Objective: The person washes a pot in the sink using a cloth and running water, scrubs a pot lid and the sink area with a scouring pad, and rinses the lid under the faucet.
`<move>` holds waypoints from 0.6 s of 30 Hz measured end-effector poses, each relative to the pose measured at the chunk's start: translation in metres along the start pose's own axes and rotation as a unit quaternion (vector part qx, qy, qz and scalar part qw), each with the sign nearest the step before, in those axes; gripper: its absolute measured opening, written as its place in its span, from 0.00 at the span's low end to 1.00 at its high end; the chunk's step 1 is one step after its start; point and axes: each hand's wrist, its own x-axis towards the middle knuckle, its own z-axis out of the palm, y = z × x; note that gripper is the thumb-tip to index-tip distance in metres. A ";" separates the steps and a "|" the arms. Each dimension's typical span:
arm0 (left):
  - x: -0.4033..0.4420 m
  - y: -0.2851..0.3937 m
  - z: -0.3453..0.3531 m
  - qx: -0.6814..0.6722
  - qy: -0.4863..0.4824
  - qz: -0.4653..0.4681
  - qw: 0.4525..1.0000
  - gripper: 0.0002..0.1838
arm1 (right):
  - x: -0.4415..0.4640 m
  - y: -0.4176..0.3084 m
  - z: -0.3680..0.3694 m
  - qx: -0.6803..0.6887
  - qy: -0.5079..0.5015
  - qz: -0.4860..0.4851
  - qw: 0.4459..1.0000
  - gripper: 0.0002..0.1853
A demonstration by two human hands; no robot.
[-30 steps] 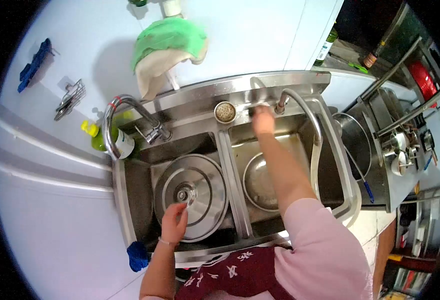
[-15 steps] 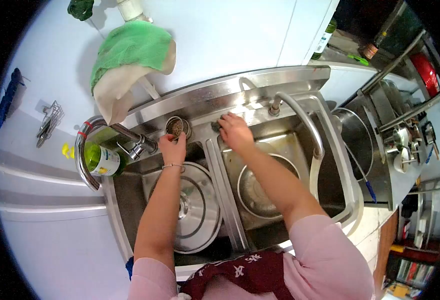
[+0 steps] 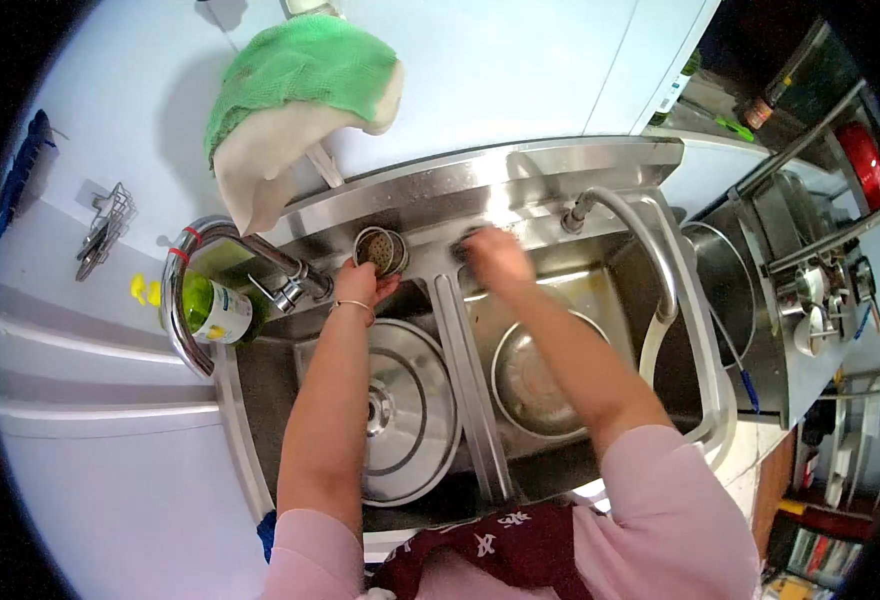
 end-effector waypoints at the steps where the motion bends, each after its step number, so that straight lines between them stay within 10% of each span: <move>1: 0.001 -0.003 -0.003 -0.001 -0.003 -0.001 1.000 0.20 | -0.002 0.017 -0.020 -0.050 0.017 0.062 0.997 0.11; 5: -0.005 -0.024 -0.024 -0.067 -0.007 0.061 0.996 0.19 | 0.014 0.006 -0.013 -0.156 0.057 0.176 0.970 0.07; 7: -0.016 -0.029 -0.029 -0.065 -0.021 0.082 0.994 0.18 | 0.034 -0.044 0.023 0.123 0.043 0.309 0.942 0.06; 8: -0.028 -0.033 -0.030 -0.105 -0.012 0.076 0.991 0.18 | 0.029 -0.055 0.038 -0.011 0.010 0.051 0.999 0.08; 13: -0.087 -0.060 -0.053 -0.198 0.012 0.063 0.978 0.14 | 0.034 -0.054 0.028 0.052 -0.056 -0.033 0.996 0.11; 18: -0.158 -0.089 -0.102 -0.154 -0.047 0.058 0.985 0.14 | 0.049 -0.025 -0.072 0.013 0.287 0.020 0.958 0.16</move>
